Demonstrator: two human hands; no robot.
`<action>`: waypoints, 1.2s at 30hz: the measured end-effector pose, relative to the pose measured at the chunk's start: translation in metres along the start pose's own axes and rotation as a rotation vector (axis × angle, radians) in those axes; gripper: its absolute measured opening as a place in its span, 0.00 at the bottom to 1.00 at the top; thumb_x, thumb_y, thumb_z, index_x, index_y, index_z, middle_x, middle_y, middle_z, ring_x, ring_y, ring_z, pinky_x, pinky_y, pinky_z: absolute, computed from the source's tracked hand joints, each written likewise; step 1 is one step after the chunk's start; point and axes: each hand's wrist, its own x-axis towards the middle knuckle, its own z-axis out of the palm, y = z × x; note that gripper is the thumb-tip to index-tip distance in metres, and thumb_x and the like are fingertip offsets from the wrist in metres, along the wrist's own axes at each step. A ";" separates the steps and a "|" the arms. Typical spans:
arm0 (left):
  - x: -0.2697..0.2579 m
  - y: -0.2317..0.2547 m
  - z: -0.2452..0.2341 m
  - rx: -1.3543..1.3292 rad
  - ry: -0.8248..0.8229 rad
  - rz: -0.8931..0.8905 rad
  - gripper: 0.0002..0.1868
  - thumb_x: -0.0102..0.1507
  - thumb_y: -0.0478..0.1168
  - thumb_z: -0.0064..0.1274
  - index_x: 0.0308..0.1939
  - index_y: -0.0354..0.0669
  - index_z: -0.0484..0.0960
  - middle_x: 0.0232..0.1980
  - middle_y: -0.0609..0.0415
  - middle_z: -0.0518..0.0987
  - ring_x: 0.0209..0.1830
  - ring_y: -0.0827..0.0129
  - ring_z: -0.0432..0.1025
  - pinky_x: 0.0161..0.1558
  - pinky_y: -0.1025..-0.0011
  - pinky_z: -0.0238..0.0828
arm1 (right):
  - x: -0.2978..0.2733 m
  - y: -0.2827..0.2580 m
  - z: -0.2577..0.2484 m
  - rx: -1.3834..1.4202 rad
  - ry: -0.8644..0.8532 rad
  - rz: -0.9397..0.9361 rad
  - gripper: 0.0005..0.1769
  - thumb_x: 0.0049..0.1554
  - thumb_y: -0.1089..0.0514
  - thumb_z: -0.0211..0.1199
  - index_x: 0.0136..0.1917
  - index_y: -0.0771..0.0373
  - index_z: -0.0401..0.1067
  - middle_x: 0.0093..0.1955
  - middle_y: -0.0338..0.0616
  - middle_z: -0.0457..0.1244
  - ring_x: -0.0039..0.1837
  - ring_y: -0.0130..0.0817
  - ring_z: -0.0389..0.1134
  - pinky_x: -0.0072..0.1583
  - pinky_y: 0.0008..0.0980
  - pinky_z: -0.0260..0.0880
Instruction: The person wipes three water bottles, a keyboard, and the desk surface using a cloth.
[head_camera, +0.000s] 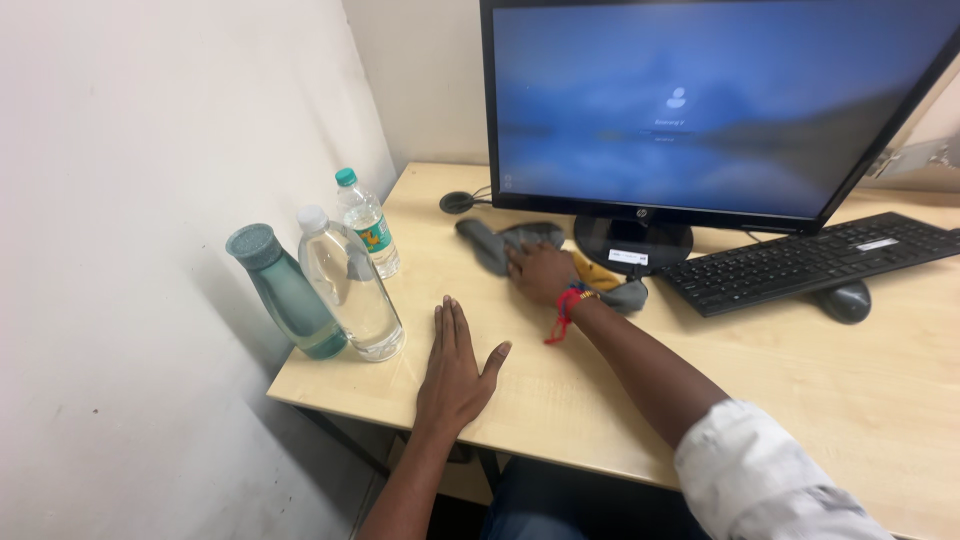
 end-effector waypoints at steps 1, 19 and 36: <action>0.002 0.000 -0.001 -0.001 0.006 0.006 0.55 0.66 0.66 0.43 0.78 0.32 0.35 0.84 0.39 0.36 0.84 0.49 0.33 0.77 0.57 0.39 | -0.009 -0.001 -0.015 0.057 -0.053 -0.034 0.28 0.59 0.42 0.51 0.71 0.46 0.66 0.72 0.44 0.60 0.70 0.49 0.59 0.62 0.59 0.60; 0.038 -0.049 0.004 -0.164 0.406 0.391 0.36 0.74 0.58 0.35 0.77 0.35 0.59 0.77 0.34 0.63 0.80 0.41 0.55 0.75 0.52 0.55 | -0.138 -0.048 -0.069 0.062 -0.222 -0.338 0.31 0.65 0.44 0.41 0.77 0.56 0.58 0.78 0.50 0.52 0.81 0.47 0.47 0.77 0.69 0.30; 0.037 -0.046 0.006 -0.123 0.350 0.449 0.31 0.74 0.53 0.39 0.73 0.33 0.65 0.74 0.39 0.69 0.79 0.48 0.58 0.73 0.55 0.59 | -0.207 -0.040 -0.068 0.207 0.141 0.031 0.26 0.62 0.48 0.53 0.66 0.67 0.67 0.70 0.57 0.61 0.73 0.55 0.59 0.72 0.57 0.56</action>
